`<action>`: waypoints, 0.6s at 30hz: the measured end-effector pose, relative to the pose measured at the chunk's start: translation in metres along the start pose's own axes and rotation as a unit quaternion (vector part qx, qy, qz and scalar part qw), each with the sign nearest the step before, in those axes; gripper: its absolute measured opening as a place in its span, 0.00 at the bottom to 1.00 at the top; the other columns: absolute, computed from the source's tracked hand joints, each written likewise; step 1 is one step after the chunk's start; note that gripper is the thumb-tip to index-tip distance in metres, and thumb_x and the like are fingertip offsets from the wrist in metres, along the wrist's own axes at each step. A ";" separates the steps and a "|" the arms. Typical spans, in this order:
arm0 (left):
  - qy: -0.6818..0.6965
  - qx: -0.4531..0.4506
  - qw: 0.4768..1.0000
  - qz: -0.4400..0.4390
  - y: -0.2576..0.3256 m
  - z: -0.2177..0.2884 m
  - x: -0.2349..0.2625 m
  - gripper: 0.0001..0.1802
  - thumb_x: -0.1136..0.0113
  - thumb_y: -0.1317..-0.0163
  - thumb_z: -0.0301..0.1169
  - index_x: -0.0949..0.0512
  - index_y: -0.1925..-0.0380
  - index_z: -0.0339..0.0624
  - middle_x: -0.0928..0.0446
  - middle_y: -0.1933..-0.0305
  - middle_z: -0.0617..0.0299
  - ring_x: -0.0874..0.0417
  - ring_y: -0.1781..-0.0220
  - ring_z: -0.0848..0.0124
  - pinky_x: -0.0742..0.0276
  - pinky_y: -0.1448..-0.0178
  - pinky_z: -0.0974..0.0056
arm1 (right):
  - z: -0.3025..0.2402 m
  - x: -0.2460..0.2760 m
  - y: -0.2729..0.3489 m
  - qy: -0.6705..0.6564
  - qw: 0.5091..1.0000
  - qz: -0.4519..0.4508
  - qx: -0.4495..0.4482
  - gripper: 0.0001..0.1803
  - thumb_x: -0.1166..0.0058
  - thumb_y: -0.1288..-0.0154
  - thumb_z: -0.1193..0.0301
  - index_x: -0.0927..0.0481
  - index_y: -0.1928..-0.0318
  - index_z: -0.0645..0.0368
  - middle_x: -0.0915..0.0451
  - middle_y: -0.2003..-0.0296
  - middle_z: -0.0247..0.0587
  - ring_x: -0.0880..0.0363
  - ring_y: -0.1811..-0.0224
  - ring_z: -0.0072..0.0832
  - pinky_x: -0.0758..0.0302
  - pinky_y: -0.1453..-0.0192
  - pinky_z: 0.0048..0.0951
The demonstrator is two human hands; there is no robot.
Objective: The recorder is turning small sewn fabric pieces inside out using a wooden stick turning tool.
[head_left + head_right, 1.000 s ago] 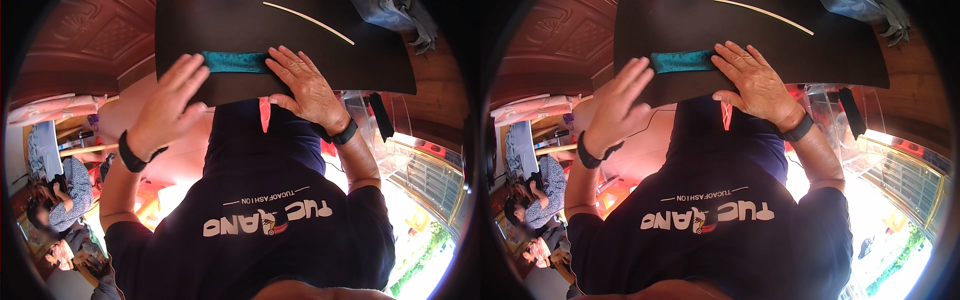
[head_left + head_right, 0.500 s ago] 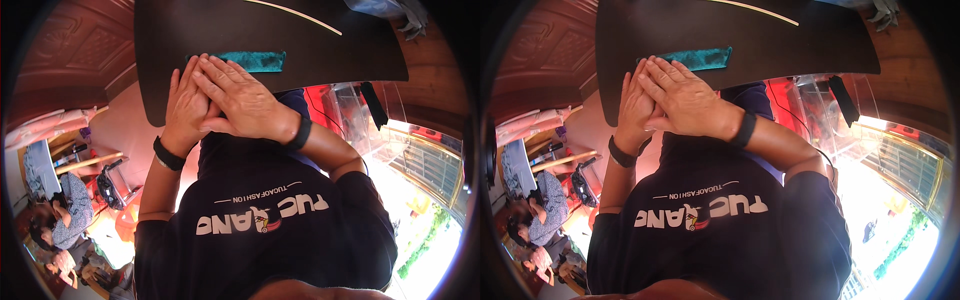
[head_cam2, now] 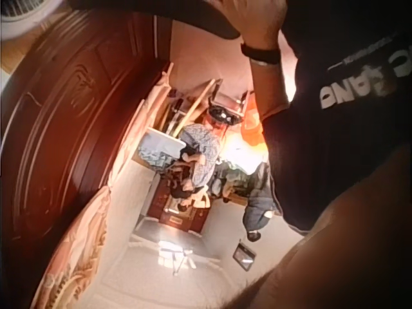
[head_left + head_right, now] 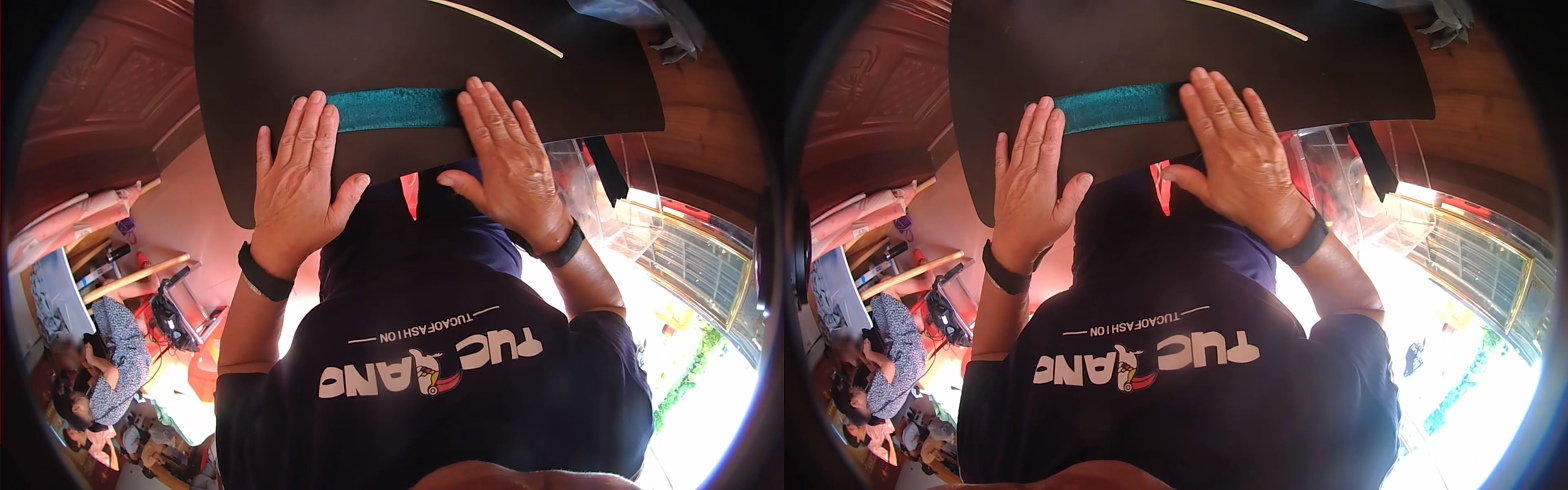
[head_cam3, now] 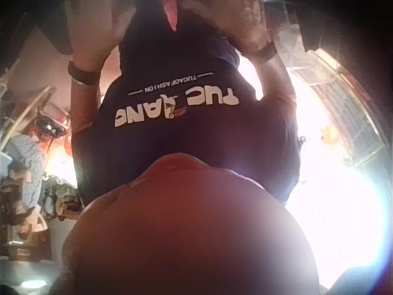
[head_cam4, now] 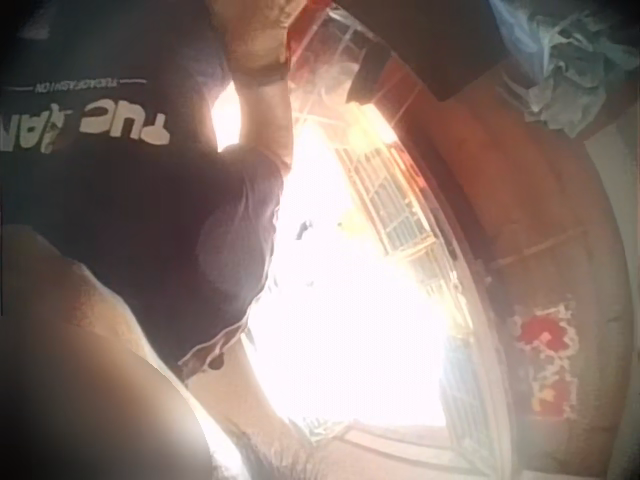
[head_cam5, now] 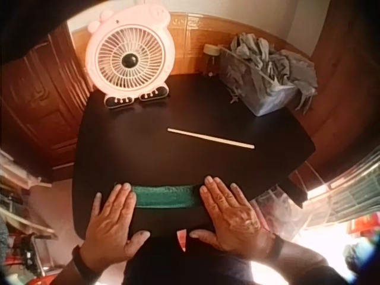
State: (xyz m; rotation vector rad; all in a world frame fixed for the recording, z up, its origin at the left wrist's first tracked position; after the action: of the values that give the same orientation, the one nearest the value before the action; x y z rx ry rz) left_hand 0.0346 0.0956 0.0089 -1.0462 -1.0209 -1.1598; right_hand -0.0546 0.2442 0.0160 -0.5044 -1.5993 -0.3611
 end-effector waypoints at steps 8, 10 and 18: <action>0.084 -0.045 0.994 0.054 0.001 0.011 0.015 0.38 0.44 0.44 0.42 0.39 0.36 0.34 0.47 0.28 0.48 0.49 0.26 0.56 0.57 0.29 0.41 | 0.002 0.046 -0.002 -0.090 0.989 0.114 0.033 0.41 0.49 0.42 0.45 0.36 0.37 0.62 0.39 0.35 0.52 0.44 0.31 0.47 0.46 0.30 0.48; 0.079 -0.063 0.992 0.082 -0.003 0.030 0.025 0.35 0.43 0.47 0.39 0.36 0.39 0.34 0.46 0.29 0.47 0.49 0.26 0.54 0.56 0.29 0.40 | -0.020 0.058 -0.012 -0.142 0.975 0.150 0.078 0.40 0.44 0.45 0.47 0.33 0.39 0.62 0.36 0.37 0.54 0.41 0.33 0.49 0.45 0.31 0.49; 0.016 -0.038 0.999 0.032 -0.019 0.041 -0.014 0.39 0.44 0.47 0.39 0.42 0.35 0.35 0.46 0.29 0.48 0.50 0.26 0.54 0.57 0.28 0.43 | -0.060 0.000 -0.039 -0.154 0.974 0.108 0.126 0.47 0.57 0.41 0.38 0.41 0.34 0.65 0.42 0.34 0.54 0.48 0.29 0.45 0.50 0.28 0.45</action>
State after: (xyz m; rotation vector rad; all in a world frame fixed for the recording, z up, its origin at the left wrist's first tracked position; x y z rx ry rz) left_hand 0.0111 0.1365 0.0055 -1.1100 -0.9177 -1.1665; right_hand -0.0241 0.1801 0.0246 -0.5504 -1.8363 0.0891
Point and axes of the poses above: each hand's wrist, its own y-axis away from the middle knuckle, its own x-axis out of the back of the hand, z = x × y, the point moved 10 cm from there along -y, towards the middle knuckle
